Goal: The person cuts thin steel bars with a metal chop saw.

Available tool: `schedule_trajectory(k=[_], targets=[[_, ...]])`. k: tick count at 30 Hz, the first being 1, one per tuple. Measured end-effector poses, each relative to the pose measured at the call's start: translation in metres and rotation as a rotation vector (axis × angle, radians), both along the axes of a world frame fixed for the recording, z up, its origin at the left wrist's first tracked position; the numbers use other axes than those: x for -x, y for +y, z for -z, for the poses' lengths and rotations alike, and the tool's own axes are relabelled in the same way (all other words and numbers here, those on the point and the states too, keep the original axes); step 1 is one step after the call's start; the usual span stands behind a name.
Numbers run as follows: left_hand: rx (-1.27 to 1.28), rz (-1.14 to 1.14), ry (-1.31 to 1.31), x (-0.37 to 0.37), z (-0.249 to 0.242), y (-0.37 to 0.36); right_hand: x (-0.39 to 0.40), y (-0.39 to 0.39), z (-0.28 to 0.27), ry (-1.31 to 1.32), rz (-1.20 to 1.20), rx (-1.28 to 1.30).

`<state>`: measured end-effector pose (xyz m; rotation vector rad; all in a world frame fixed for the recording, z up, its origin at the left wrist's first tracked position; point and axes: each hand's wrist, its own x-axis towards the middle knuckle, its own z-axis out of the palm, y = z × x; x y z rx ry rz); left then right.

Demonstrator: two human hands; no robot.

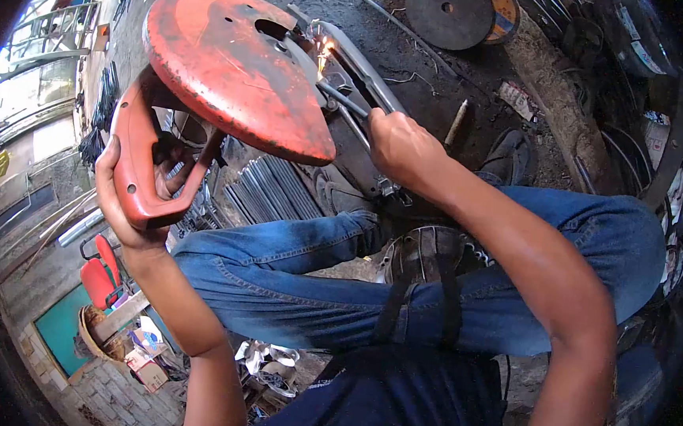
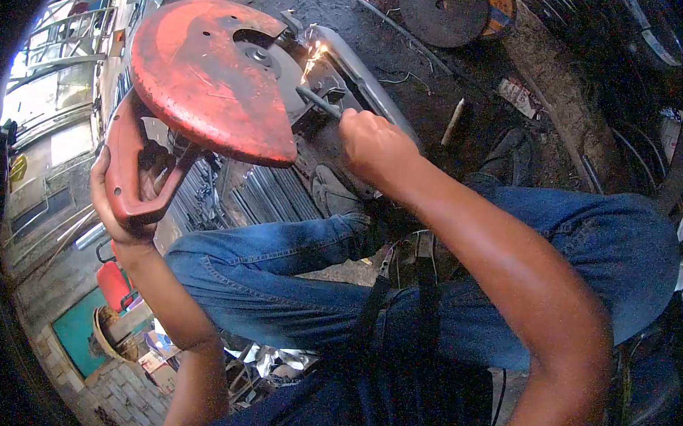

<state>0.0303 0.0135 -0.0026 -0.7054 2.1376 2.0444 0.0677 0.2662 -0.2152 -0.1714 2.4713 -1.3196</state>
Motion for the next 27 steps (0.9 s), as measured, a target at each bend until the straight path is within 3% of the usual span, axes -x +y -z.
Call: schedule_trajectory(k=[5, 12, 15, 18, 27], targets=[[0.075, -0.039, 0.028, 0.0, -0.001, 0.01, -0.003, 0.003, 0.005, 0.061, -0.083, -0.007], [0.059, 0.04, 0.024, 0.003, 0.0, -0.005, -0.005, 0.0, 0.014, 0.06, -0.012, 0.102], [0.038, -0.035, 0.068, 0.005, 0.002, 0.001, 0.008, 0.009, 0.008, -0.32, 0.026, 0.472], [0.117, 0.001, 0.019, 0.003, -0.004, 0.004, 0.008, 0.022, 0.012, -0.662, 0.142, 0.667], [0.119, -0.01, 0.017, 0.004, -0.005, 0.0, 0.012, 0.03, 0.007, -0.726, 0.143, 0.756]])
